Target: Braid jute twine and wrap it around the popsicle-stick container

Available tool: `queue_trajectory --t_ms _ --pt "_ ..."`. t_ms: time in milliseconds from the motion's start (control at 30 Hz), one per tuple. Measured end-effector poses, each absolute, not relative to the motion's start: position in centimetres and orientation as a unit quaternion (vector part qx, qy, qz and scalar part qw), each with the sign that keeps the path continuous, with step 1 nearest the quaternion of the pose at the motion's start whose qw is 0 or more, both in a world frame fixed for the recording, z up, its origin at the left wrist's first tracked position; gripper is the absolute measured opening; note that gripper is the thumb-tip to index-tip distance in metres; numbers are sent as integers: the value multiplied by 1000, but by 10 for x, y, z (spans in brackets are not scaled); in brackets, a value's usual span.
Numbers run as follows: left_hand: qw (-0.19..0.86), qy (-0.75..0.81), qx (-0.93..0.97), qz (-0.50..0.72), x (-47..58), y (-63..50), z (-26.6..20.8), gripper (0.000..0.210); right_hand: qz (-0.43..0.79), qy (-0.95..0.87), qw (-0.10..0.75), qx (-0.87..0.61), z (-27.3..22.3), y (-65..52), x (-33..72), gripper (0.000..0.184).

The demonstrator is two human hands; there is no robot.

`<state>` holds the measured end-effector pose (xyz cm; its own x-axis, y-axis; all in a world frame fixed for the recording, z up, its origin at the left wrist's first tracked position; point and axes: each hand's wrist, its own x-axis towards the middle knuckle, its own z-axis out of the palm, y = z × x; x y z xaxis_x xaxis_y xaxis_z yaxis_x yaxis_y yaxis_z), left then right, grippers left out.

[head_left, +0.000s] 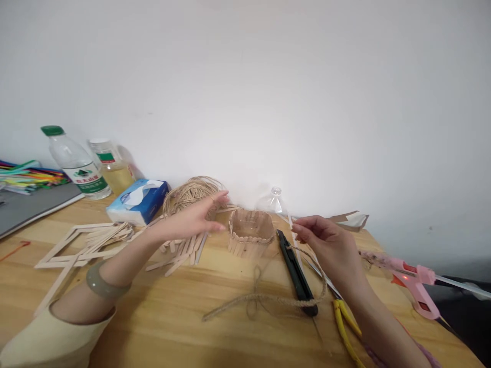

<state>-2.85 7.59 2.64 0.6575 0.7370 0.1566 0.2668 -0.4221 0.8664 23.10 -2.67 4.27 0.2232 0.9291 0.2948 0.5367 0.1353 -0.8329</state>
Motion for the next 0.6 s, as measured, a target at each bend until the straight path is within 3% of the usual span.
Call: queue_trajectory --t_ms 100,167,300,433,600 --pt "430 324 780 320 -27 66 42 38 196 -592 458 -633 52 -39 225 24" --pt "416 333 780 328 -25 60 44 29 207 -603 437 -634 51 -48 219 25" --pt "346 340 816 315 -22 53 37 29 227 -645 342 -645 41 -66 211 28" --pt "267 329 858 289 -16 51 29 27 153 -726 269 -614 21 -82 208 35" --pt "85 256 948 172 2 47 22 30 134 -759 196 -606 -3 -94 198 46"
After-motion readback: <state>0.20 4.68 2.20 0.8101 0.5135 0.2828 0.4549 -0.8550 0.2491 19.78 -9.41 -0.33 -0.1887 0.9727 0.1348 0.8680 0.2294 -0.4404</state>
